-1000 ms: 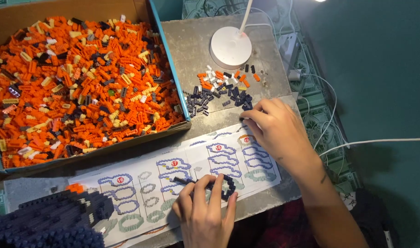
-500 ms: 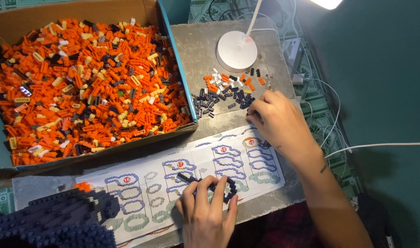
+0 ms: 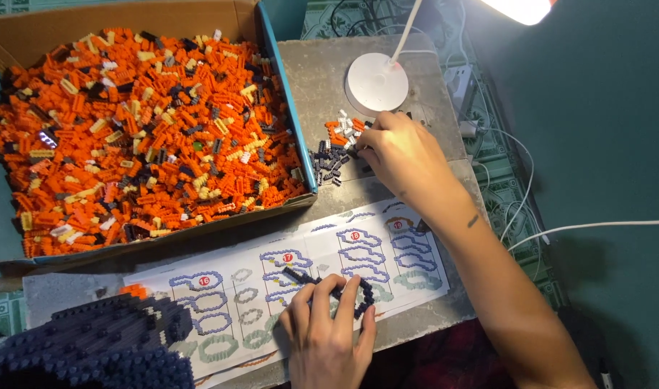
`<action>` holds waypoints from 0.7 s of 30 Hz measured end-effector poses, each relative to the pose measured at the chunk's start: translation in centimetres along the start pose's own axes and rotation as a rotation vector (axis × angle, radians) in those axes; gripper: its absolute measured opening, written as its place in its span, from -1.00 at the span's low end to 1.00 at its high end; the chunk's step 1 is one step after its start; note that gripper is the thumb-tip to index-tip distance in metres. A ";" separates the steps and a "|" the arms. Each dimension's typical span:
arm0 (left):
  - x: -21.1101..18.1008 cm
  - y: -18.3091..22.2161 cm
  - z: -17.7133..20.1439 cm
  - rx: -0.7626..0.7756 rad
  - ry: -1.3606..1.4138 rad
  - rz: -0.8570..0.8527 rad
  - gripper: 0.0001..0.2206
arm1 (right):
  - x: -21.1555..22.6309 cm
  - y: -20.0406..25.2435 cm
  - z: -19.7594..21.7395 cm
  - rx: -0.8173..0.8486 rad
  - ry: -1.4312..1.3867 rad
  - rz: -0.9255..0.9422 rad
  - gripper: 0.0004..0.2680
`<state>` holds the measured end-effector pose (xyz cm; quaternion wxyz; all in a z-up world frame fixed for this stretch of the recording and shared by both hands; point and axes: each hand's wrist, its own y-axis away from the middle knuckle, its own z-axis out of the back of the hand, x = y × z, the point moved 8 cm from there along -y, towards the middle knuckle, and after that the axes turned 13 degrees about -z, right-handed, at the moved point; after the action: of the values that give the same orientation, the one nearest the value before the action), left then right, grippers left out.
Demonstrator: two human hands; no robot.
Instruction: Assembling a complex model using small interlocking plastic blocks while following a printed instruction manual.
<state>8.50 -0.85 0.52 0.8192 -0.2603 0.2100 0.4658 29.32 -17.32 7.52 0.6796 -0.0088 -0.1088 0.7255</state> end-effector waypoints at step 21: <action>0.0 0.2 0.3 0.021 0.049 -0.049 -0.53 | -0.3 17.9 4.7 0.172 -0.490 0.105 -0.79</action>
<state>8.32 -0.57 0.73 0.8276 -0.2683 0.2285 0.4368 10.96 -19.21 9.02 0.5924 0.2195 -0.2074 0.7469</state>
